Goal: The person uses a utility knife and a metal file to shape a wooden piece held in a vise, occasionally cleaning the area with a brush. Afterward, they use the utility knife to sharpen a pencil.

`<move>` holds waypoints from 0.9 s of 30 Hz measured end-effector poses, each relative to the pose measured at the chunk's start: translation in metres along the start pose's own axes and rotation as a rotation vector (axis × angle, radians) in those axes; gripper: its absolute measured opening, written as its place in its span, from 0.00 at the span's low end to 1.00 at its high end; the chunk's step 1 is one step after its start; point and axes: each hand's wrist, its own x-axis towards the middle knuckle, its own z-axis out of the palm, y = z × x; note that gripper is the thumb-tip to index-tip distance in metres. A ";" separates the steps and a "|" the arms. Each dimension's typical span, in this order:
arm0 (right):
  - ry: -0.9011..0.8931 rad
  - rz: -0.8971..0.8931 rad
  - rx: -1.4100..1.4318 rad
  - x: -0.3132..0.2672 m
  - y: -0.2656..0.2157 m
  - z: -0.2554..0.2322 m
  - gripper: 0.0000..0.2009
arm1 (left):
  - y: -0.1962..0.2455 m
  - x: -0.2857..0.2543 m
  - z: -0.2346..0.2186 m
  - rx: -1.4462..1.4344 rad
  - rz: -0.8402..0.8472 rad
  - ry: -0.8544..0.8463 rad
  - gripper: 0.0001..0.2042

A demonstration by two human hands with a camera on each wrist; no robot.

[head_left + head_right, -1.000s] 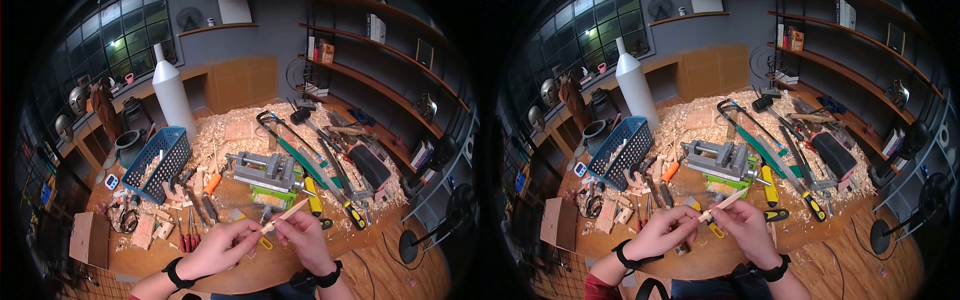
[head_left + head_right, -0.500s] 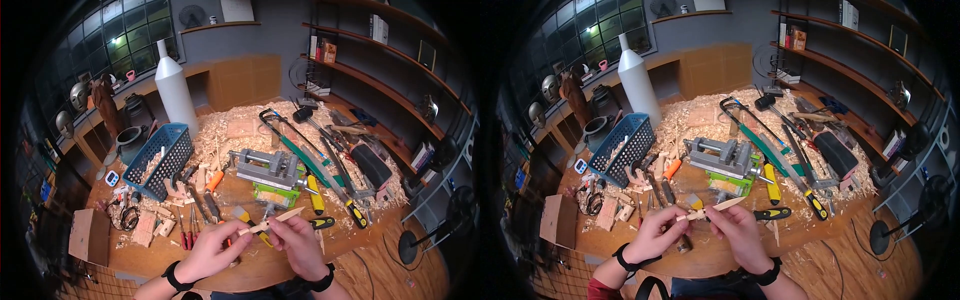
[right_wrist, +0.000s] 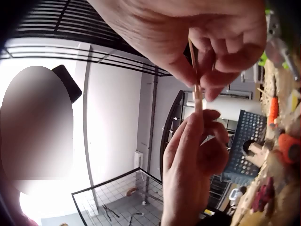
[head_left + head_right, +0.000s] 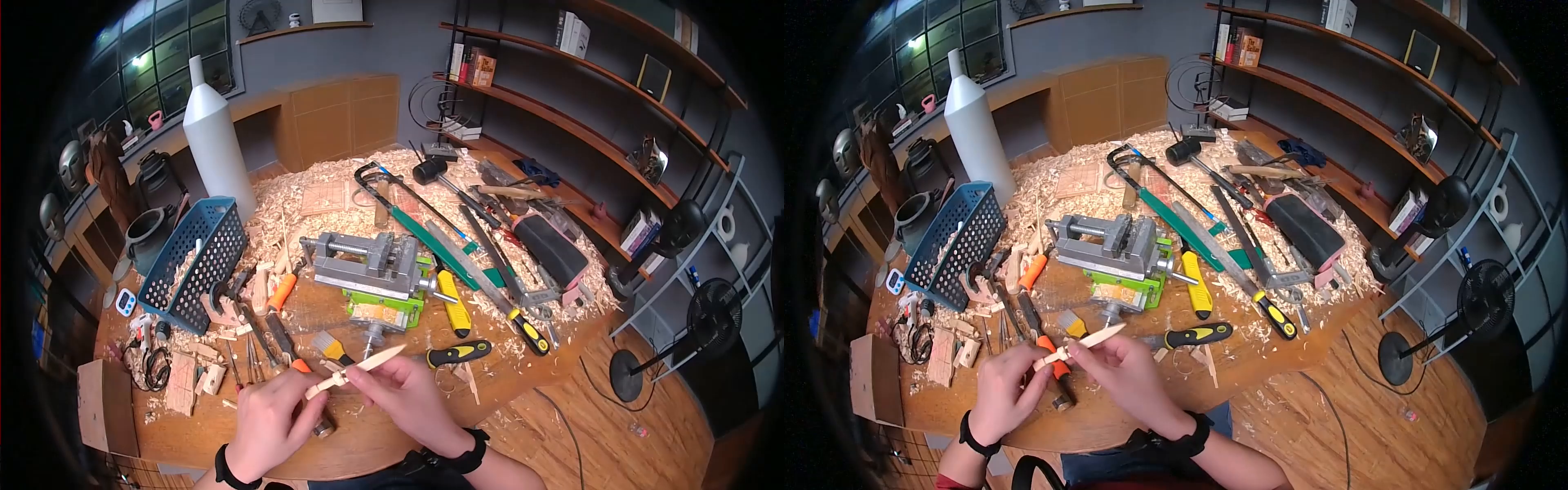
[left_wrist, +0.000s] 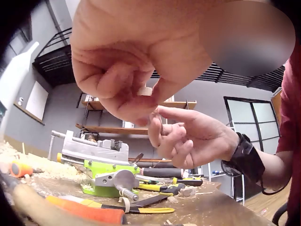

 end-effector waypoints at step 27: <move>0.495 0.058 -1.078 -0.007 -0.053 -0.152 0.21 | -0.068 0.100 -0.006 0.150 -0.006 0.265 0.08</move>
